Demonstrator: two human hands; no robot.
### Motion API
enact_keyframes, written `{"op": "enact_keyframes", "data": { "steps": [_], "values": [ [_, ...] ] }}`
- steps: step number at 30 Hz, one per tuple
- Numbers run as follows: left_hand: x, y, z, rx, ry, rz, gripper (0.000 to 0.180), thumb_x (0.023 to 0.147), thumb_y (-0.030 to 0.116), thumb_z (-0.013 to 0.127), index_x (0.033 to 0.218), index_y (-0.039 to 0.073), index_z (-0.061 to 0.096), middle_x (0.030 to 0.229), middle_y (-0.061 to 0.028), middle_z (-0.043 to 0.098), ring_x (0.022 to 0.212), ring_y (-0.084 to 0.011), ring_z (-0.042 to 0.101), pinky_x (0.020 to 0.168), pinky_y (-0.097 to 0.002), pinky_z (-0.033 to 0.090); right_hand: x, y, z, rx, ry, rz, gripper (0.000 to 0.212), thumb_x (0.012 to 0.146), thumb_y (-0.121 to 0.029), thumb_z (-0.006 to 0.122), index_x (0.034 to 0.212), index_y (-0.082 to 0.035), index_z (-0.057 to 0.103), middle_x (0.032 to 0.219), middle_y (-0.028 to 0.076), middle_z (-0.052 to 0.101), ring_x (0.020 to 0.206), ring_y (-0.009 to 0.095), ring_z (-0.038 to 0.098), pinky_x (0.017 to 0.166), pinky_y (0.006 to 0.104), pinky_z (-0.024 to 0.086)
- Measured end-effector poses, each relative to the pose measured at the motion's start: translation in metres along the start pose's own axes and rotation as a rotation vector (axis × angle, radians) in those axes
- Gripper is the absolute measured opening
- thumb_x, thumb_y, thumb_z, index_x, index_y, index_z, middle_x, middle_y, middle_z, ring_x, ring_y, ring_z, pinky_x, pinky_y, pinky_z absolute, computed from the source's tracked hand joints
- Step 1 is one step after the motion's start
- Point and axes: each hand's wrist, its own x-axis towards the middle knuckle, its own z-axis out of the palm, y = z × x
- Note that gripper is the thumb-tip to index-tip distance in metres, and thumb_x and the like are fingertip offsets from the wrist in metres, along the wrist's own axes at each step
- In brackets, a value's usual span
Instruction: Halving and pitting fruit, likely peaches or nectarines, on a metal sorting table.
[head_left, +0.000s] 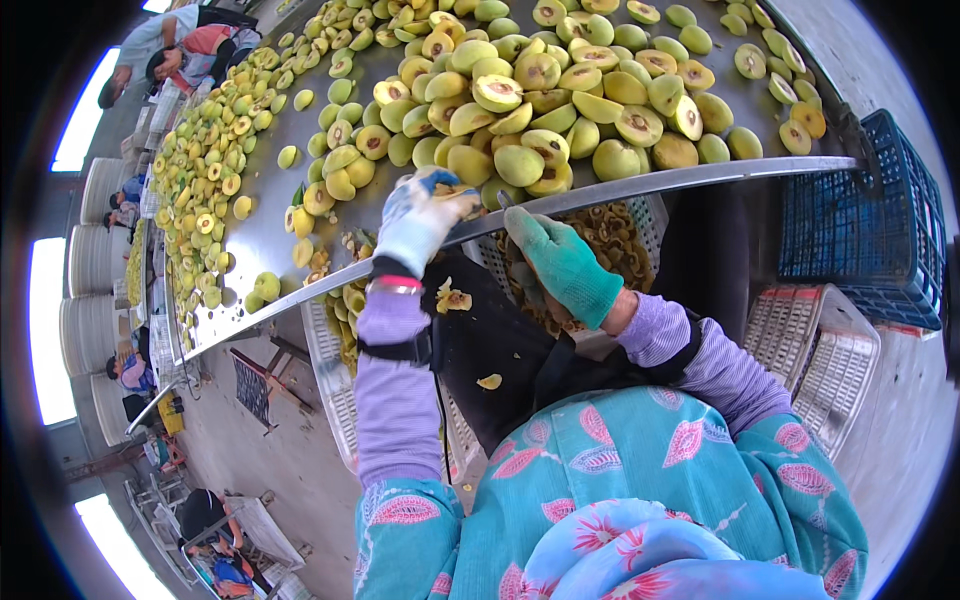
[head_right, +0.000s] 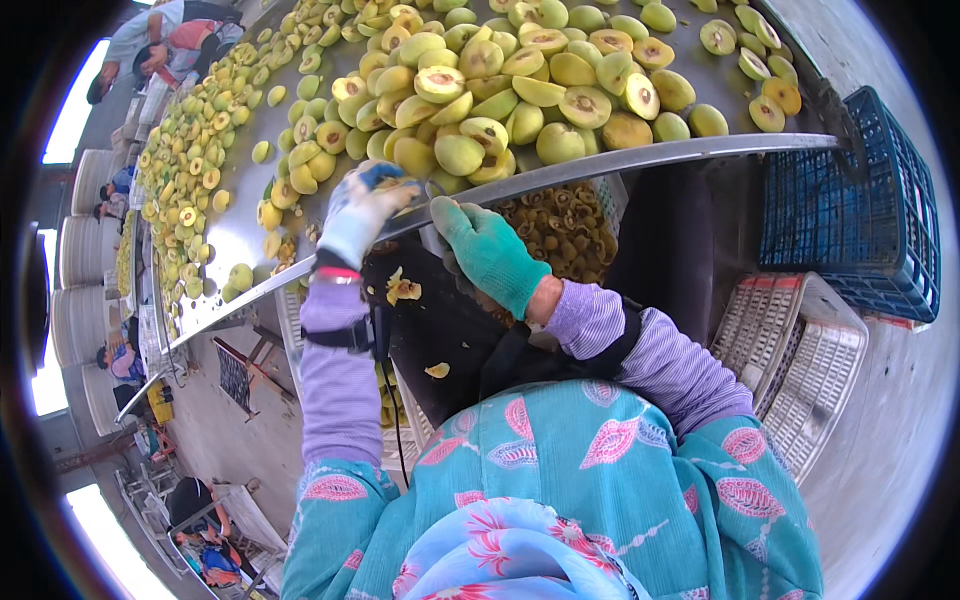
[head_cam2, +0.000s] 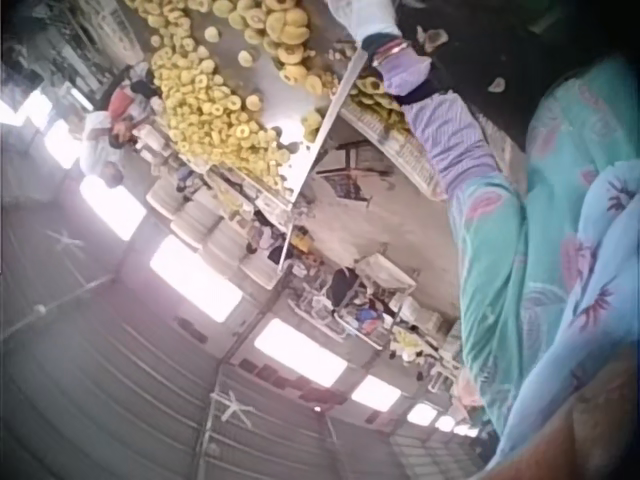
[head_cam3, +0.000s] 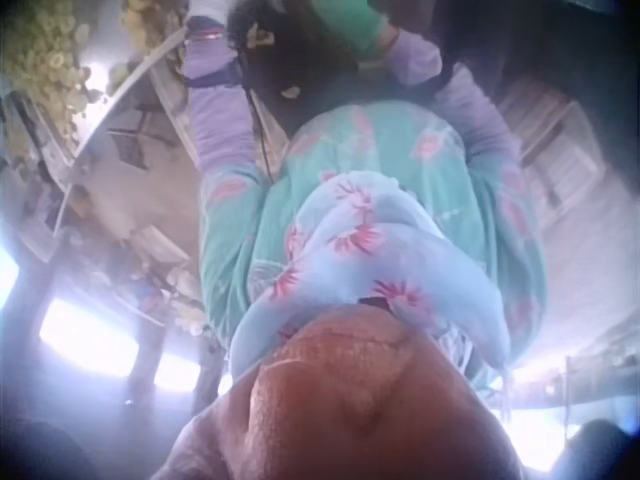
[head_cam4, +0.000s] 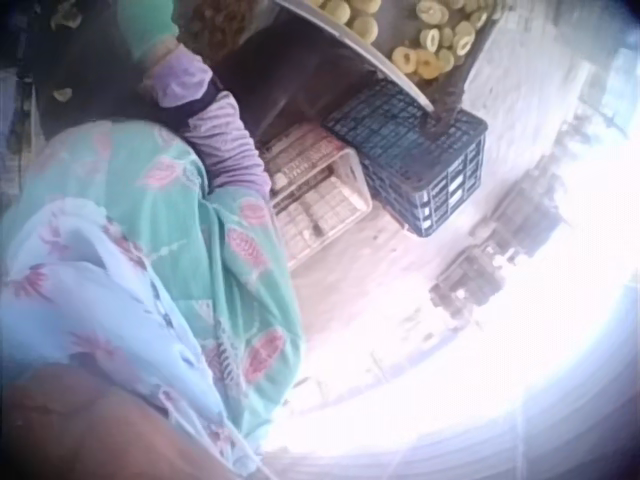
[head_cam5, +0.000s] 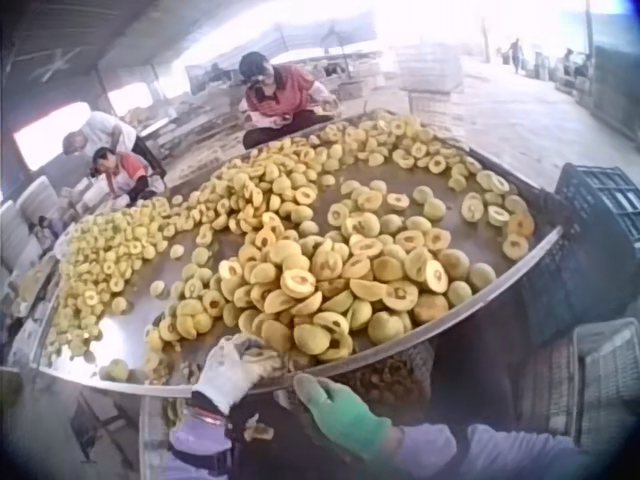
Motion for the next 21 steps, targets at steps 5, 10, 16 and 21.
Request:
{"op": "enact_keyframes", "data": {
  "steps": [5,10,16,21],
  "values": [
    [-0.051,0.026,-0.011,-0.154,0.346,0.225,0.071,0.056,0.008,0.078,0.122,0.003,0.050,0.111,-0.0173,0.049,0.100,-0.0302,0.052,0.088,-0.0373,0.045,0.033,0.012,0.010,-0.289,0.108,-0.176,0.046,0.091,-0.044,0.047,0.093,0.001,0.055,0.067,0.009,0.056,0.062,0.016,0.054,0.057,0.0312,0.044],
    [-0.069,0.032,-0.004,-1.402,0.128,-0.084,0.043,0.078,0.003,0.064,0.119,-0.005,0.052,0.109,-0.0107,0.059,0.095,-0.0185,0.058,0.087,-0.0294,0.046,0.042,0.002,0.007,-0.386,0.053,-0.494,0.045,0.091,-0.042,0.046,0.094,0.003,0.053,0.072,0.020,0.059,0.071,0.031,0.062,0.061,0.0384,0.046],
    [-0.071,0.004,0.025,-0.755,0.296,0.269,0.028,0.083,0.000,0.057,0.111,-0.004,0.056,0.105,-0.0094,0.061,0.096,-0.0184,0.058,0.084,-0.0302,0.047,0.002,-0.002,0.011,-0.693,0.280,-0.816,0.037,0.092,-0.036,0.048,0.089,0.000,0.050,0.055,0.016,0.056,0.052,0.035,0.059,0.047,0.0444,0.044],
    [-0.070,0.010,0.038,-1.091,0.325,0.084,0.029,0.083,0.003,0.055,0.111,0.000,0.055,0.101,-0.0132,0.059,0.092,-0.0247,0.059,0.082,-0.0299,0.046,-0.005,0.011,0.016,-1.096,0.223,-0.713,0.036,0.092,-0.035,0.047,0.089,0.001,0.049,0.055,0.018,0.056,0.052,0.036,0.058,0.047,0.0457,0.044]
  ]
}}
